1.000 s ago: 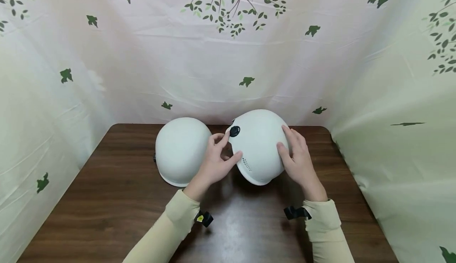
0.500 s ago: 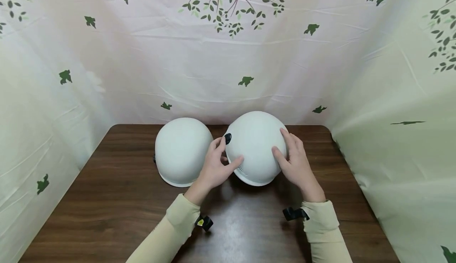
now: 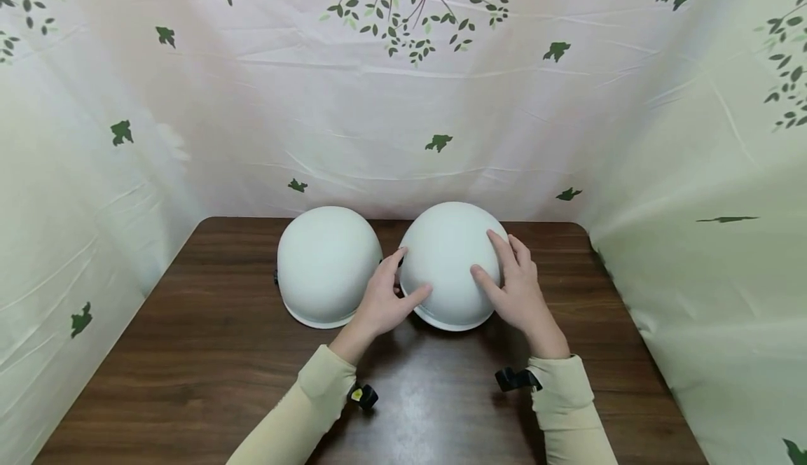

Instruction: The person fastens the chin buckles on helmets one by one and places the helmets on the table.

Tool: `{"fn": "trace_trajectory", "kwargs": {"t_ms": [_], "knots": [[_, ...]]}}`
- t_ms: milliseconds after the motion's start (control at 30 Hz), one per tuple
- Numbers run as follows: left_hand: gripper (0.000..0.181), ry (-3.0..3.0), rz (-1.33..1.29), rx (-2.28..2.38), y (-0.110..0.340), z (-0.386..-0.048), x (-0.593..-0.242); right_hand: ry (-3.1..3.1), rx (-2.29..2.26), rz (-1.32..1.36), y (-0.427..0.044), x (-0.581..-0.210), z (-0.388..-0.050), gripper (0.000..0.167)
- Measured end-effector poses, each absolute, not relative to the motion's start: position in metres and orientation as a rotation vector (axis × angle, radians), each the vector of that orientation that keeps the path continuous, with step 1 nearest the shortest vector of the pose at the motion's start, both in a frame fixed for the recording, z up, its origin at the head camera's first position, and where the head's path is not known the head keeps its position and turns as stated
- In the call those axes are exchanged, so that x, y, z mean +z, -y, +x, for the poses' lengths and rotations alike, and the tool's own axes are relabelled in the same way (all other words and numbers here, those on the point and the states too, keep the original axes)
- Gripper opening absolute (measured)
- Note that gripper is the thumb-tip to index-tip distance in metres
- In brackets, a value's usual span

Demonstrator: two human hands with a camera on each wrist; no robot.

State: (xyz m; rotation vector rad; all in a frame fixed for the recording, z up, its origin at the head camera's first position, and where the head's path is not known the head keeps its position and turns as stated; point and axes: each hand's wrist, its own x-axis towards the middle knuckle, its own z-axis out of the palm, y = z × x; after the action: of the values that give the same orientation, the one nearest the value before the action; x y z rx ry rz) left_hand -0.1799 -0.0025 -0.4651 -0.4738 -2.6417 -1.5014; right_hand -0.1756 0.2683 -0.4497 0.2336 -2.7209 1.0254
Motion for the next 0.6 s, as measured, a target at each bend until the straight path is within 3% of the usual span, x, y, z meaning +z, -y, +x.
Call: {"fn": "trace_trajectory", "kwargs": {"t_ms": [367,600], "knots": [[0.093,2.759,-0.436,-1.516,0.002,-0.178,-0.467,2.735,0.958,0.272,-0.264,-0.45,-0.176,0.075],[0.088,2.839,-0.534,-1.263,0.0,-0.168,-0.461,2.745,0.909,0.297,-0.261,-0.454,-0.175,0.074]]}}
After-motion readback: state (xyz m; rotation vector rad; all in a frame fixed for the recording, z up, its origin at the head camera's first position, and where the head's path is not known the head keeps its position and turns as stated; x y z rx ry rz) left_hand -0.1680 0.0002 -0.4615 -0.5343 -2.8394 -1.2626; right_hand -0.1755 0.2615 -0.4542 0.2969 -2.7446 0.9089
